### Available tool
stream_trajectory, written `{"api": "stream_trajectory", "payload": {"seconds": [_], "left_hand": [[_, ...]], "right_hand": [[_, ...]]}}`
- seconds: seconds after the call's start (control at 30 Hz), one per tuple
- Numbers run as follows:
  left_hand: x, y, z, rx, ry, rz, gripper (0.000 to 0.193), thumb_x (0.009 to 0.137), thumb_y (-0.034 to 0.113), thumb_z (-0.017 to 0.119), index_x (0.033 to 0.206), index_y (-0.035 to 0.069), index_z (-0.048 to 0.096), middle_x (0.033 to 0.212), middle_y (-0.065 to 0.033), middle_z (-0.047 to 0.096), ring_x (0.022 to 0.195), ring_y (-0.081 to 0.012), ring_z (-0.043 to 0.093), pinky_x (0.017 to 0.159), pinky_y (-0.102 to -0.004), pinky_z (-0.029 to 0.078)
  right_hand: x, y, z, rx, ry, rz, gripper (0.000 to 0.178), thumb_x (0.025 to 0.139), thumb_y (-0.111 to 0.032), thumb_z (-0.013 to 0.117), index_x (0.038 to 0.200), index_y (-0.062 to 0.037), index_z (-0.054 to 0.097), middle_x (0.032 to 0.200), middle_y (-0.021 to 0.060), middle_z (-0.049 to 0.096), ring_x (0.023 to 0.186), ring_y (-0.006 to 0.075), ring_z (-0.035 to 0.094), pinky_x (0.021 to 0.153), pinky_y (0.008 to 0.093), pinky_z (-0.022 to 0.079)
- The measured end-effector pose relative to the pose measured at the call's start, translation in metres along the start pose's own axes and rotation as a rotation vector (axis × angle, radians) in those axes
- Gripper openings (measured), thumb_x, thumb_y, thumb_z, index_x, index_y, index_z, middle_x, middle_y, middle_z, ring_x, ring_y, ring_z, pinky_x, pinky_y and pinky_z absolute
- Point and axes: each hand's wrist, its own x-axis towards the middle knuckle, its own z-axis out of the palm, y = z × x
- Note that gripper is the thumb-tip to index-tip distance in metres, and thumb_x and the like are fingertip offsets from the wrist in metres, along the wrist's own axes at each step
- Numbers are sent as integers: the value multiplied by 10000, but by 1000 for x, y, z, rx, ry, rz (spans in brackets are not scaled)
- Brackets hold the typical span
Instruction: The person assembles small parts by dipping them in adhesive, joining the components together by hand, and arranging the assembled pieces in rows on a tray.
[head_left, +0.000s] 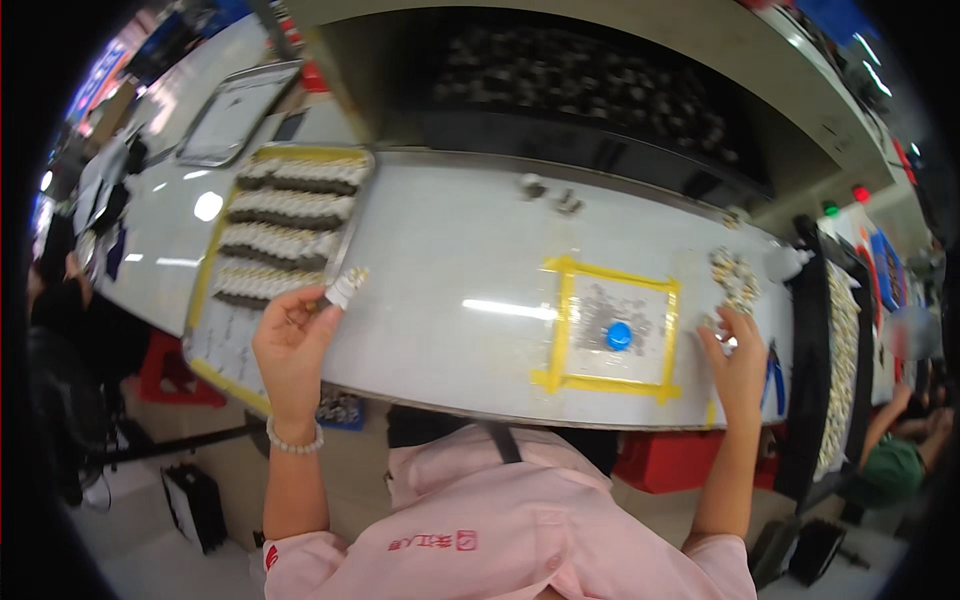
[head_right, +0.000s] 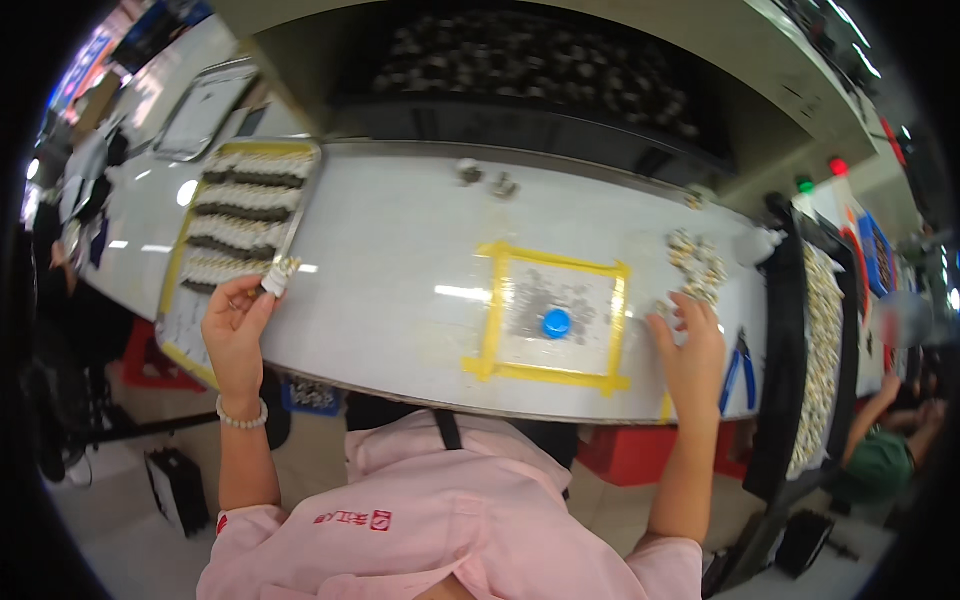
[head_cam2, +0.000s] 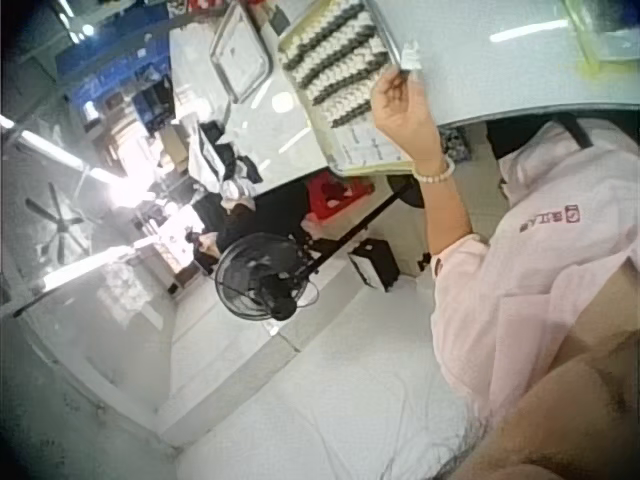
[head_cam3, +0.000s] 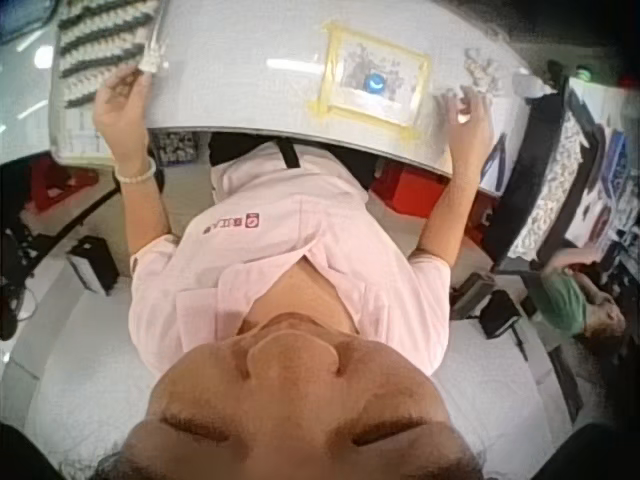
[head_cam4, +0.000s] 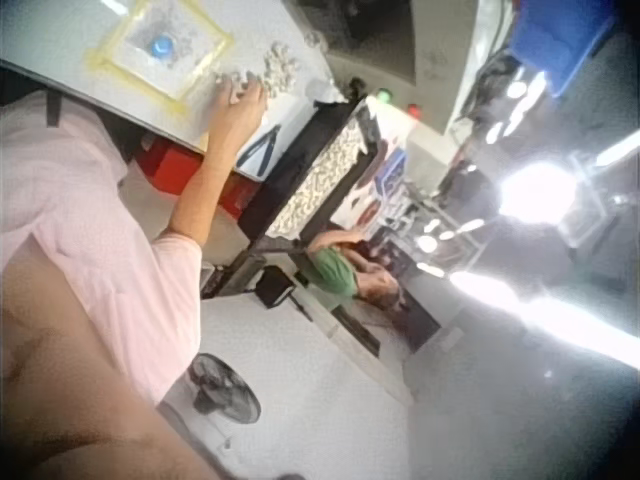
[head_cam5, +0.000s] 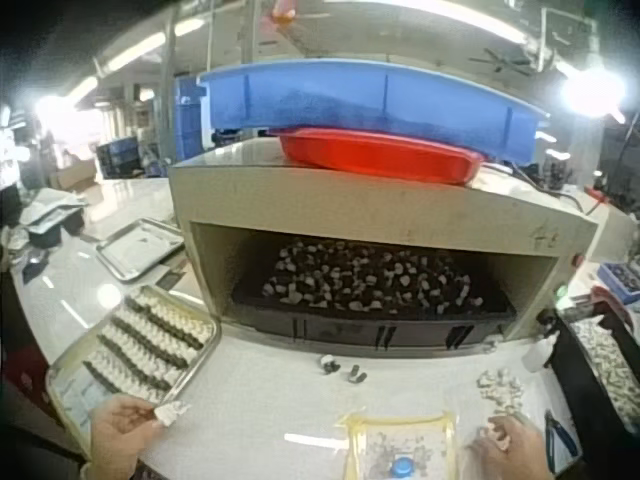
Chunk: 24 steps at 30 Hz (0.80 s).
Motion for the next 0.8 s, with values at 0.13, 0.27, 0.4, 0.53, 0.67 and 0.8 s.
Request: {"api": "stream_trajectory", "payload": {"seconds": [0.13,0.27,0.4,0.53,0.67,0.8], "left_hand": [[30,3,-90,420,333,180,264,840,-38,620,1099,-48,571,952,-52,613,861,-93,580,762,-214,470],[49,0,-162,790,514,143,231,812,39,658,1029,-37,637,848,-69,665,749,-91,616,672,-212,488],[67,-38,-198,796,475,110,212,799,60,671,991,-29,659,807,-72,678,718,-98,624,648,-218,485],[79,-55,-206,724,390,17,199,833,103,655,980,-30,663,825,-70,682,747,-100,624,688,-226,480],[86,-54,-214,757,312,-33,251,893,186,603,1029,-19,650,860,-91,682,806,-129,629,737,-240,474],[76,-34,-169,899,375,147,295,913,214,576,1114,1,615,965,-113,661,873,-184,620,753,-273,473]], "right_hand": [[5,1,8,16,-129,23,220,802,-21,616,1016,17,579,881,144,573,716,235,562,619,319,467],[12,-1,12,119,-186,-3,232,813,37,542,1041,14,578,896,127,524,767,214,541,663,287,455],[15,13,20,447,-207,3,253,830,65,546,1076,9,566,899,50,523,761,133,535,724,226,431],[6,12,18,827,-227,133,208,834,49,592,1033,0,558,929,8,554,819,93,558,753,197,426],[-5,14,25,914,-117,148,237,758,99,654,949,-11,568,903,12,568,773,75,546,731,196,442],[-13,6,35,779,-149,188,225,726,76,692,901,-15,584,874,-5,567,729,60,516,663,204,434]]}}
